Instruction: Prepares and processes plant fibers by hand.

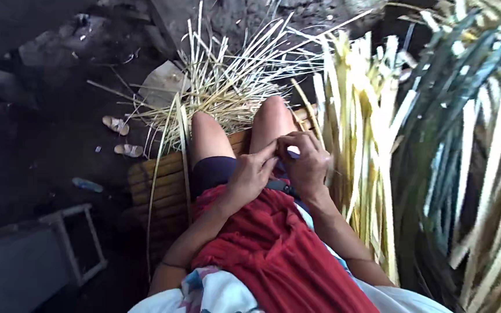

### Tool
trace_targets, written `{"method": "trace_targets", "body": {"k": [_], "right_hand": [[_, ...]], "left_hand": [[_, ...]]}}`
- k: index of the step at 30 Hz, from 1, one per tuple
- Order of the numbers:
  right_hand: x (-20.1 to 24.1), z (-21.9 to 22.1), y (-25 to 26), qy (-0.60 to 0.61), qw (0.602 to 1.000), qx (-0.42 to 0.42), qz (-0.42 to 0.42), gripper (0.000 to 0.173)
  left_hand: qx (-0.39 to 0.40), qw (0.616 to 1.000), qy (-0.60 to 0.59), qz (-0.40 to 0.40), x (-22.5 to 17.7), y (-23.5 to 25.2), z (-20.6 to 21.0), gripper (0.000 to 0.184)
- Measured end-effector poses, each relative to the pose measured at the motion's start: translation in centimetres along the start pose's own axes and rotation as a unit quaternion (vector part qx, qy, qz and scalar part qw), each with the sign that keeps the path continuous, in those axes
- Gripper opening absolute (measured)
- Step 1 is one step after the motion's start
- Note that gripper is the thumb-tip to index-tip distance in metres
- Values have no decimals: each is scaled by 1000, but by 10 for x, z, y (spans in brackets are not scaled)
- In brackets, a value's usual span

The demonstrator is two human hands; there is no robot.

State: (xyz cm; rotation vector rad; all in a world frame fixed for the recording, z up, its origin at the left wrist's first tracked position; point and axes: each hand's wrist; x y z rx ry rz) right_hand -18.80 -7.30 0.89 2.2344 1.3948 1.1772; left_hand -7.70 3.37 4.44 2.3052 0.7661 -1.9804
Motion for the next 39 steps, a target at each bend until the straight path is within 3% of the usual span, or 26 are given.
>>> {"method": "trace_targets", "body": {"k": [5,9,11,13,16,18,22,25,27,30,32,35,37,39], "right_hand": [[3,3,-15,27,998,57,-13,39],[-14,-23,-7,177,979,71,73,36],[-18,-35,-5,323,925,96,175,46],[-20,-41,-6,507,809,137,264,52],[-20,-45,-14,675,661,141,298,47],[-18,-52,-18,724,616,126,283,45],[-14,-67,-22,753,594,78,273,42],[-14,-70,-26,808,538,67,228,41],[-9,-72,-24,810,552,43,195,38],[-6,-80,-15,743,638,-35,199,38],[-8,-81,-15,713,668,-62,204,37],[-9,-78,-20,699,681,-61,210,37],[-10,-80,-27,679,708,-36,192,40],[-12,-84,-38,661,735,-4,153,42]], "left_hand": [[-63,991,93,67,-10,7,-3,39],[-60,984,96,138,-10,9,-12,37],[-46,971,132,194,-8,9,-14,33],[-25,953,186,239,-9,9,-13,33],[17,937,215,275,-15,9,-15,32],[54,935,209,283,-24,12,-19,29],[135,912,221,317,-42,25,-20,29],[215,926,42,307,-53,48,-8,25],[200,943,-108,244,-55,57,19,35],[148,934,-286,154,-59,55,64,35],[147,924,-324,137,-60,55,79,34],[143,925,-338,104,-55,54,87,43],[79,930,-354,54,-49,60,82,54],[-57,902,-428,-16,-51,79,76,62]]}}
Point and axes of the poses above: each hand's wrist, its own y-axis towards the middle knuckle, its own z-axis out of the palm, x = y × z, and after that the axes turned 8 degrees about -z, right-handed
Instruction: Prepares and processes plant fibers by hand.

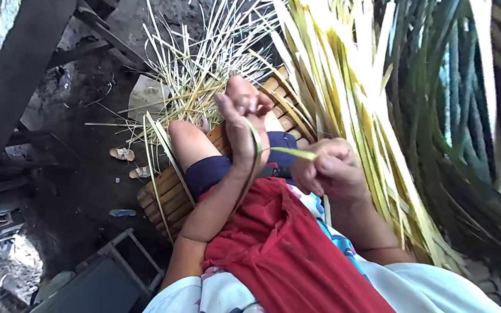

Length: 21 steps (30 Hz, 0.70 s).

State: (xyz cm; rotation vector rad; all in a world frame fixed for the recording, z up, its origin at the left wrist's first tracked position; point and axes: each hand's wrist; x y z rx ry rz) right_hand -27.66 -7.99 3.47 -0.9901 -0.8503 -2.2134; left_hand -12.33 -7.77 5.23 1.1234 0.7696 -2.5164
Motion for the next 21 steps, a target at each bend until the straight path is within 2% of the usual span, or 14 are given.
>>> {"method": "trace_targets", "body": {"k": [2,3,5,6,7,8,10,13,14,15,16,18,20,21], "right_hand": [[-2,-5,-3,-42,999,21,-5,36],[-3,-6,1,-77,997,4,4,33],[-7,-6,19,-161,986,-44,10,32],[-8,-7,30,-186,981,-46,1,41],[-8,-8,37,-199,979,-39,-14,38],[-7,-7,39,-212,976,-30,-32,26],[-1,-4,30,-232,972,34,-26,13],[-7,2,-11,-177,952,231,91,24],[-12,4,-19,-147,947,266,105,27],[-14,3,-21,-139,950,261,103,27],[-11,0,-17,-153,960,217,90,27],[3,-10,3,-230,970,65,35,20],[13,-20,21,-320,944,-70,-37,12],[14,-24,27,-344,930,-108,-72,10]], "left_hand": [[-102,993,-61,-20,-9,13,4,62],[-102,992,-74,-26,-11,14,6,63],[-52,995,-87,-22,-7,14,9,63],[-12,995,-95,-16,-5,15,11,61],[11,996,-93,-7,-4,16,12,61],[22,995,-93,2,-4,18,14,61],[9,995,-98,5,-10,28,14,63],[-55,989,-135,-17,-24,53,5,62],[-50,988,-142,-35,-25,58,0,61],[-8,988,-143,-62,-24,59,-6,61],[64,983,-137,-103,-22,57,-10,63],[200,954,-100,-199,-18,43,-15,67],[267,933,-54,-234,-11,27,-18,56],[279,932,-33,-228,-9,20,-19,47]]}}
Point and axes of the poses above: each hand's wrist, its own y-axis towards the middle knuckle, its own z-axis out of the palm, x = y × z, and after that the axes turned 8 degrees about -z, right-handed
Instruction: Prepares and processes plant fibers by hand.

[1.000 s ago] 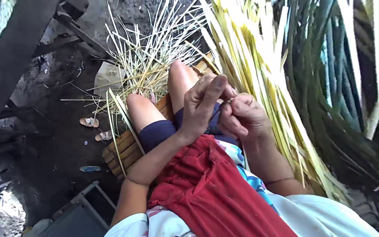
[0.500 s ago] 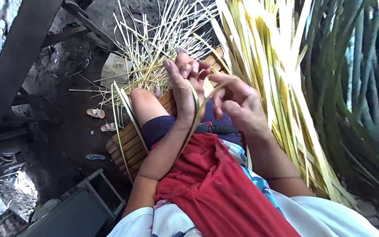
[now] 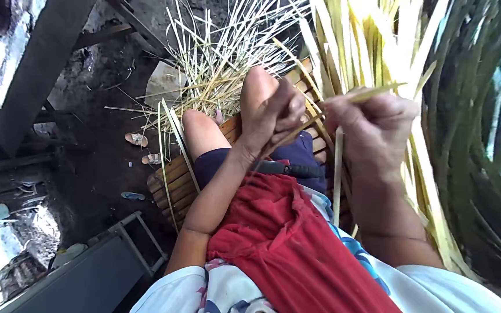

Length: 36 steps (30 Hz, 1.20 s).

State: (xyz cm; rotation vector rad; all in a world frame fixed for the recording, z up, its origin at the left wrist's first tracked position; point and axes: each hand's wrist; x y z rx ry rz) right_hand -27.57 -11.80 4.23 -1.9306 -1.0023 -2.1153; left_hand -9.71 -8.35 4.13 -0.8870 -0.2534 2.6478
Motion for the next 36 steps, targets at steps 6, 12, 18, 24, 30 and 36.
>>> {"method": "trace_targets", "body": {"k": [6,12,18,24,30,36], "right_hand": [[1,19,10,-57,977,194,-69,23],[-5,10,-42,242,867,434,39,32],[-7,-20,15,18,997,71,11,21],[0,15,6,64,945,320,-13,31],[-4,1,-31,215,843,493,15,37],[-3,-3,25,-10,988,156,-11,22]], "left_hand": [[-168,978,-24,119,-9,11,-1,52],[-227,954,-97,170,-32,9,-29,60],[-52,998,-6,36,21,-33,-8,45],[-228,959,-85,143,21,-31,3,53],[-238,948,-95,187,-12,-37,-33,58],[-94,994,1,53,29,-61,-19,43]]}}
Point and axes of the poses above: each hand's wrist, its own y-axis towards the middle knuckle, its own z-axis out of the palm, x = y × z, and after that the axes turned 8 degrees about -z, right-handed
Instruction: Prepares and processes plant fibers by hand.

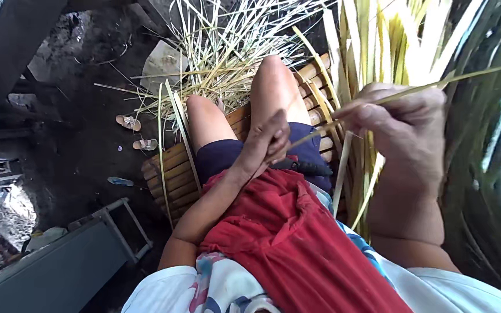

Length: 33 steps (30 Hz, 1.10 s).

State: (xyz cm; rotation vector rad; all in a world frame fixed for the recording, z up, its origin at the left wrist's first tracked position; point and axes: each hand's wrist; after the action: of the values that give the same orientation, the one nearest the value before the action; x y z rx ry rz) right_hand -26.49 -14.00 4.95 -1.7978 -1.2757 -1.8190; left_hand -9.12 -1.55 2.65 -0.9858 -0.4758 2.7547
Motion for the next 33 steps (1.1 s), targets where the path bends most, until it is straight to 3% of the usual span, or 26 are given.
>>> {"method": "trace_targets", "body": {"k": [2,4,7,9,11,13,15,18,21,24,26,28,31,33], "right_hand": [[5,26,9,-43,996,71,-23,25],[3,46,6,-16,986,163,-41,26],[0,53,-29,147,921,358,-31,33],[-6,55,-42,250,881,401,3,34],[-8,42,-34,234,914,328,54,33],[-4,24,-13,144,967,191,90,29],[0,21,2,108,986,93,85,25],[9,53,19,47,988,146,25,33],[4,78,17,78,967,242,-6,26],[3,68,-18,224,894,386,31,30],[4,68,-33,286,855,430,55,31],[3,64,-26,227,897,370,82,31],[7,57,-1,105,976,161,106,27],[8,64,10,73,989,110,72,24]], "left_hand": [[-76,996,-16,31,-7,13,3,49],[-101,992,-35,73,-23,24,1,53],[-152,972,-94,154,-53,29,-21,57],[-159,963,-129,173,-61,28,-40,59],[-94,982,-94,137,-49,15,-44,58],[-4,997,-42,59,-28,-8,-36,52],[19,997,-68,20,-9,-33,-22,45],[-91,983,-130,95,-4,-40,0,50],[-189,951,-195,147,-9,-27,0,58],[-285,913,-228,184,-24,-24,-24,61],[-287,909,-227,199,-30,-25,-45,62],[-201,949,-183,158,-25,-33,-49,61],[-59,995,-76,35,-6,-52,-39,49],[-69,995,-66,21,-1,-54,-33,49]]}}
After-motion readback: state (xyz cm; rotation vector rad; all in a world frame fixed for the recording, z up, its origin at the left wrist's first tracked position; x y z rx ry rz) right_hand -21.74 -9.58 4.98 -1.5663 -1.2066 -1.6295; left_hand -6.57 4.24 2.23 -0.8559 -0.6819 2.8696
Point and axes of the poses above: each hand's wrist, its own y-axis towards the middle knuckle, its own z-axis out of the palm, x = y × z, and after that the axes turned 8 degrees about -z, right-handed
